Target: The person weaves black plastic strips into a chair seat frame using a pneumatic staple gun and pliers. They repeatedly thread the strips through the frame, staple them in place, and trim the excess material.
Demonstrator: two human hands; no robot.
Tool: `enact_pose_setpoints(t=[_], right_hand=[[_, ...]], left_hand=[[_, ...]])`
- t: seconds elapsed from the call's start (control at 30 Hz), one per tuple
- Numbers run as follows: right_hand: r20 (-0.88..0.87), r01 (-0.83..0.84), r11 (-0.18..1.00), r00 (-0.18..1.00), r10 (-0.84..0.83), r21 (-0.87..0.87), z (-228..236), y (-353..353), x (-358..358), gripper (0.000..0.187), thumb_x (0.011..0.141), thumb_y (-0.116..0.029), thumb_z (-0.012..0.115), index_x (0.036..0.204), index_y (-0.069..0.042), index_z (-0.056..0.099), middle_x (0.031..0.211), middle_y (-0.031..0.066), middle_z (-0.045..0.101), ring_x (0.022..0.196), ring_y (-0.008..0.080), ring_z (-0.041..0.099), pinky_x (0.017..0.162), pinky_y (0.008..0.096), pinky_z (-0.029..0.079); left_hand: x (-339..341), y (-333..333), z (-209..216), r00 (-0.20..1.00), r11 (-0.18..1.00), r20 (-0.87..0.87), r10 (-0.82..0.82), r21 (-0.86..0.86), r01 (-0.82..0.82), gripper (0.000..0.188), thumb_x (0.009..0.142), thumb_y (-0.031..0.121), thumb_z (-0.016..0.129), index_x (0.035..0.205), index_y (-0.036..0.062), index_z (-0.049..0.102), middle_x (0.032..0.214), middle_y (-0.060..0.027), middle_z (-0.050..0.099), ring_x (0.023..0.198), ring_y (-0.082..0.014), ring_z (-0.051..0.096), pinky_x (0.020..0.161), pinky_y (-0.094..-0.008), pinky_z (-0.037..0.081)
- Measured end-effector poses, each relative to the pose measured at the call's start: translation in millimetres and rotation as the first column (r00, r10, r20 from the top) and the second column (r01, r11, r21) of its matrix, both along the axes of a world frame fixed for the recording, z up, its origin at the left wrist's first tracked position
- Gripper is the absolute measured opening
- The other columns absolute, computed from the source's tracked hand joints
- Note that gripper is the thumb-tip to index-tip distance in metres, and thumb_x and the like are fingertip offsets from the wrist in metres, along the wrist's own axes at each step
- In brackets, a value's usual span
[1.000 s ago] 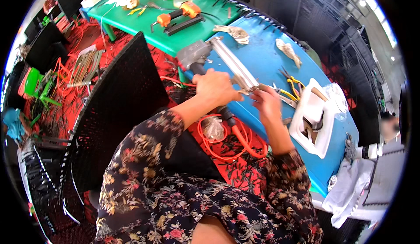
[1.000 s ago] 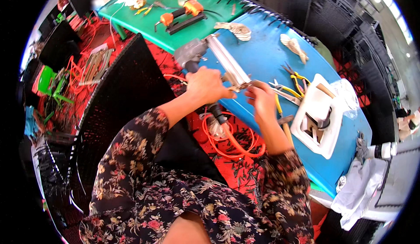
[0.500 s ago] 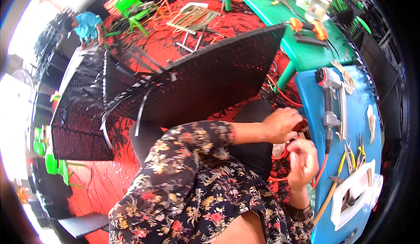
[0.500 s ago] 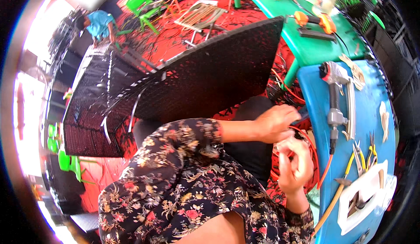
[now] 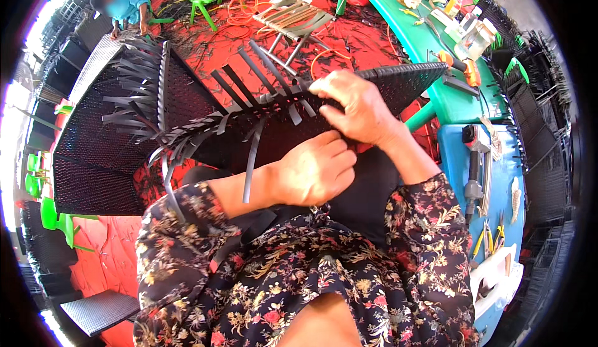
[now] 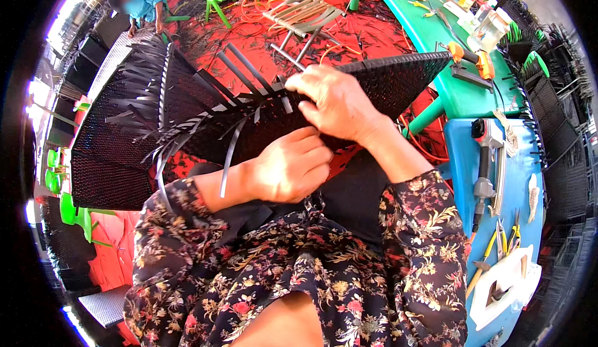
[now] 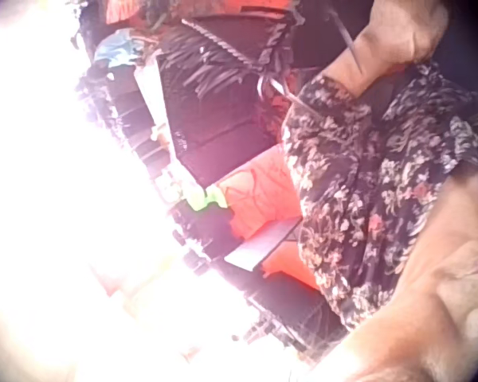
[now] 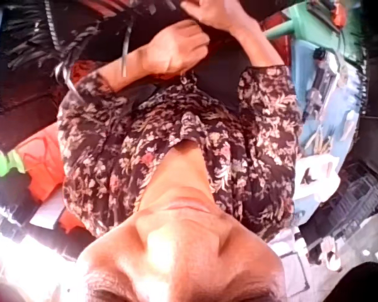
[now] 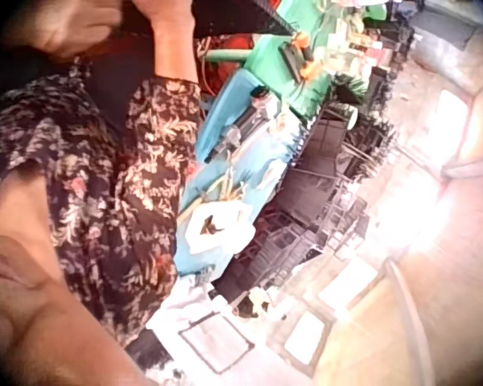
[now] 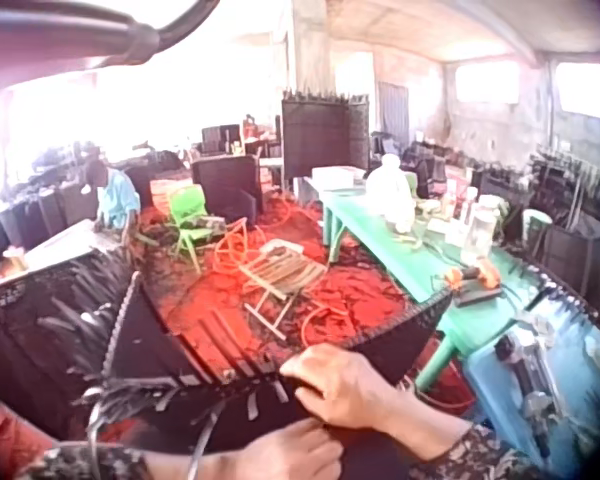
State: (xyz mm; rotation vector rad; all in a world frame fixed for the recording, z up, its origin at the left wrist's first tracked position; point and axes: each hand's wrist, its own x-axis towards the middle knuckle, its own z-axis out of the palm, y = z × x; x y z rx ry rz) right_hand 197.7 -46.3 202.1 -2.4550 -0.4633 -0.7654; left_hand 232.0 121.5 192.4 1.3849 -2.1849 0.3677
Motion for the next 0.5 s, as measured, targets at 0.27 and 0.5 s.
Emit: enact_pose_setpoints(t=[0.27,0.5], right_hand=[[0.164,-0.080,0.985,0.985,0.054,0.154,-45.1,15.0,10.3,0.025,0.067,-0.002,0.068,0.090,-0.007,0.062,0.081,0.0087,0.059,0.074,0.0272,0.061,0.063,0.0355,0.051],[0.223,0.028,0.996,0.974,-0.046,0.083,-46.1,20.4,1.9,0.030,0.061,0.004,0.068,0.090,-0.005,0.065,0.080,0.0091,0.058,0.071,0.0258,0.060,0.061,0.0341,0.051]], left_hand=[[41.2,4.4,7.2,0.947,0.899,-0.200,0.251,-0.315,-0.305,0.016,0.069,0.003,0.063,0.084,0.0006,0.057,0.087,-0.0133,0.057,0.081,-0.0324,0.058,0.072,-0.0443,0.049],[85.5,-12.0,16.7,0.598,0.596,-0.161,0.785,0.457,-0.660,0.022,0.080,0.020,0.059,0.082,-0.0020,0.061,0.078,-0.0232,0.062,0.080,-0.0374,0.062,0.072,-0.0454,0.049]])
